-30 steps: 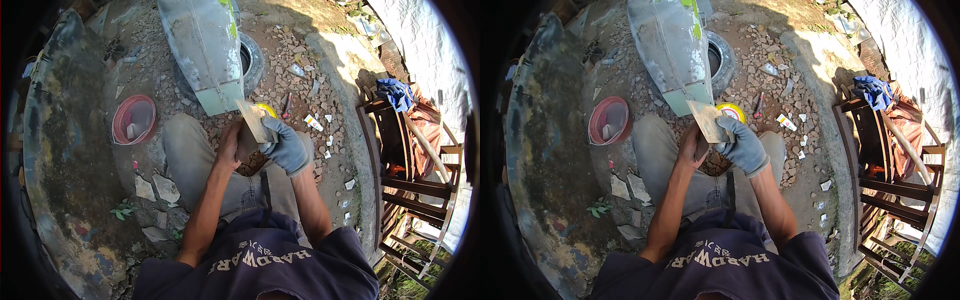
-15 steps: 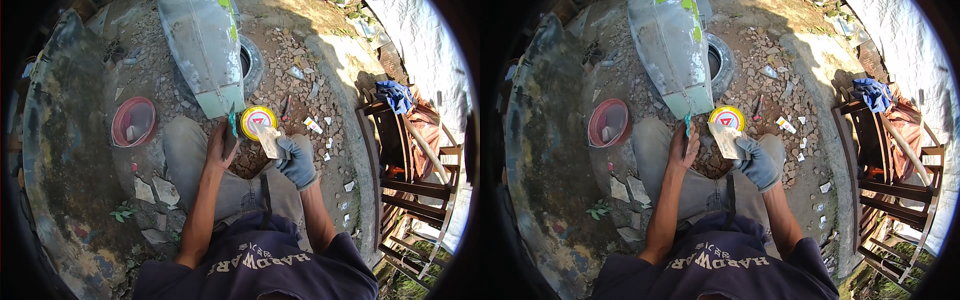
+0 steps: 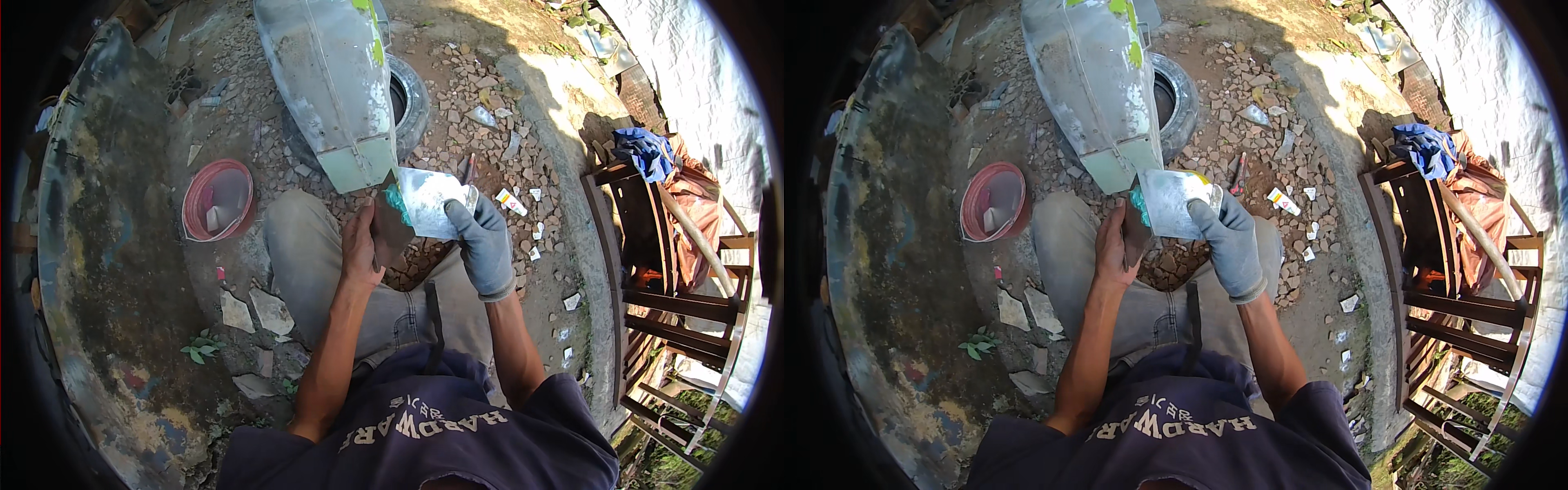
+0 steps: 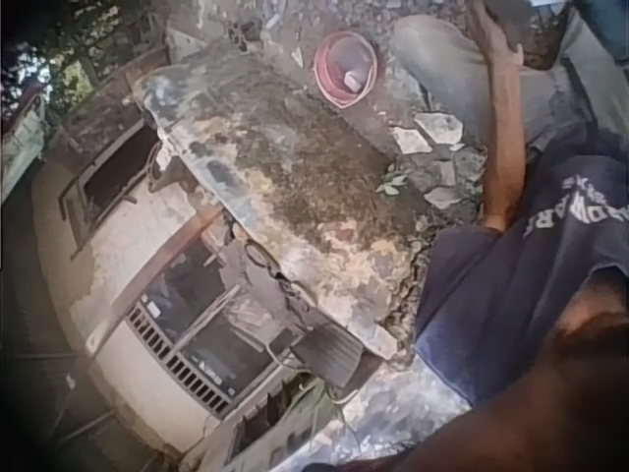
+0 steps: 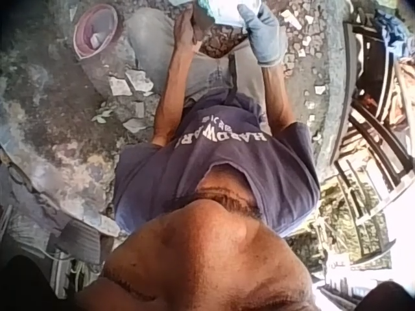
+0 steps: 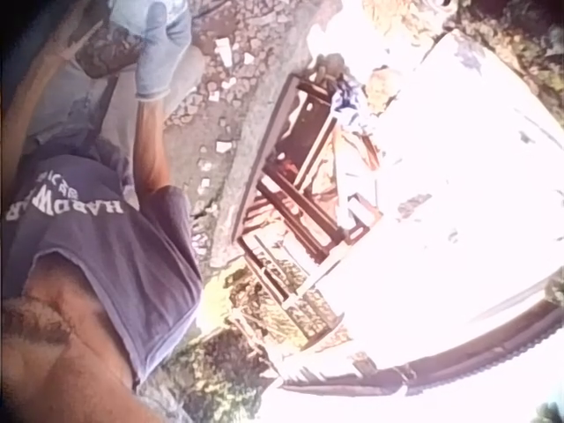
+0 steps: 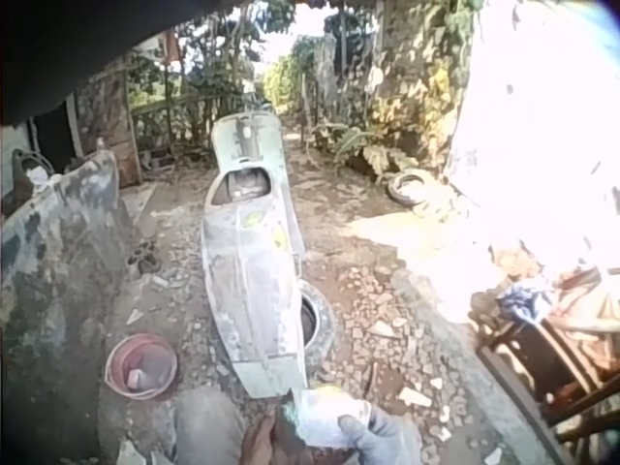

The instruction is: The recorder is applying body filler and smoothing it onto a motorcycle fairing component.

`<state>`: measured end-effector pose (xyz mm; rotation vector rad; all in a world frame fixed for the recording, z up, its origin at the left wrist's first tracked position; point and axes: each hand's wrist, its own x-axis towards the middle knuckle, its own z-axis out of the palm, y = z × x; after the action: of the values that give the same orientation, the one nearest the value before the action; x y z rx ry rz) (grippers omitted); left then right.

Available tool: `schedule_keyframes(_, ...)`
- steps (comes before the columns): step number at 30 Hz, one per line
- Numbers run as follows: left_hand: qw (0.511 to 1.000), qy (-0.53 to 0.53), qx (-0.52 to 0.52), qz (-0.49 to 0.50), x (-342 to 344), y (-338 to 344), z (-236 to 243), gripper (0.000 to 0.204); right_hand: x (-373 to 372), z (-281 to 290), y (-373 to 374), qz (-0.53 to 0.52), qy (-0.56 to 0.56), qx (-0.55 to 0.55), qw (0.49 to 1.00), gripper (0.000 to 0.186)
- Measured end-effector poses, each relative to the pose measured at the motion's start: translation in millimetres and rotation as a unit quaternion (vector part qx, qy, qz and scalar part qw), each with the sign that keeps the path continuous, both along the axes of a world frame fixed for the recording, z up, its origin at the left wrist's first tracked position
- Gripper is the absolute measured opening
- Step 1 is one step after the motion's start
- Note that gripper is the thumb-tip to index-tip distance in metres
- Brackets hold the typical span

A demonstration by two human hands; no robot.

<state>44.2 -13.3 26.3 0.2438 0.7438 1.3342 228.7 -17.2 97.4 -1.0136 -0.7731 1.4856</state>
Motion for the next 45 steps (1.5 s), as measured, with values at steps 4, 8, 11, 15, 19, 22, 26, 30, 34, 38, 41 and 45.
schedule_keyframes(4, 1.0, 0.009, -0.003, 0.021, -8, 13, 12, 0.027, 15, -8, -10, 0.052, -0.07, -0.004, 0.996, 0.03)
schedule_keyframes(8, 0.997, 0.035, -0.011, 0.066, -11, 15, 14, 0.024, 17, -3, -11, -0.073, -0.128, 0.005, 0.989, 0.027)
schedule_keyframes(11, 0.991, 0.094, -0.025, 0.088, -8, 1, 3, 0.025, 14, -3, -8, -0.136, -0.159, 0.069, 0.975, 0.023)
schedule_keyframes(15, 0.982, 0.15, -0.024, 0.109, 14, -10, -7, 0.027, -8, 4, -19, -0.143, -0.135, 0.072, 0.978, 0.026)
schedule_keyframes(19, 0.985, 0.126, -0.041, 0.114, 29, -5, 22, 0.03, -29, -10, -37, -0.113, -0.132, 0.088, 0.981, 0.034)
schedule_keyframes(22, 0.983, 0.136, -0.052, 0.108, 23, -5, 13, 0.03, -32, -23, -39, -0.106, -0.085, 0.089, 0.987, 0.034)
schedule_keyframes(26, 0.982, 0.159, -0.031, 0.096, 16, -7, 3, 0.029, -26, -26, -40, -0.072, -0.122, 0.076, 0.987, 0.034)
schedule_keyframes(30, 0.981, 0.159, -0.045, 0.104, 21, -2, 21, 0.029, -22, -26, -37, -0.063, -0.174, 0.079, 0.98, 0.034)
schedule_keyframes(34, 0.978, 0.174, -0.017, 0.112, 20, 3, 20, 0.031, -16, -24, -36, -0.042, -0.24, 0.034, 0.969, 0.033)
schedule_keyframes(38, 0.977, 0.172, -0.013, 0.124, 17, 6, 20, 0.031, -16, -16, -30, -0.049, -0.273, 0.063, 0.959, 0.033)
schedule_keyframes(41, 0.98, 0.15, -0.026, 0.125, 14, 7, 23, 0.03, -8, -17, -23, -0.017, -0.3, 0.046, 0.953, 0.032)
schedule_keyframes(45, 0.986, 0.1, -0.015, 0.131, 10, 4, 37, 0.023, 1, -25, -17, -0.073, -0.433, 0.138, 0.888, 0.034)
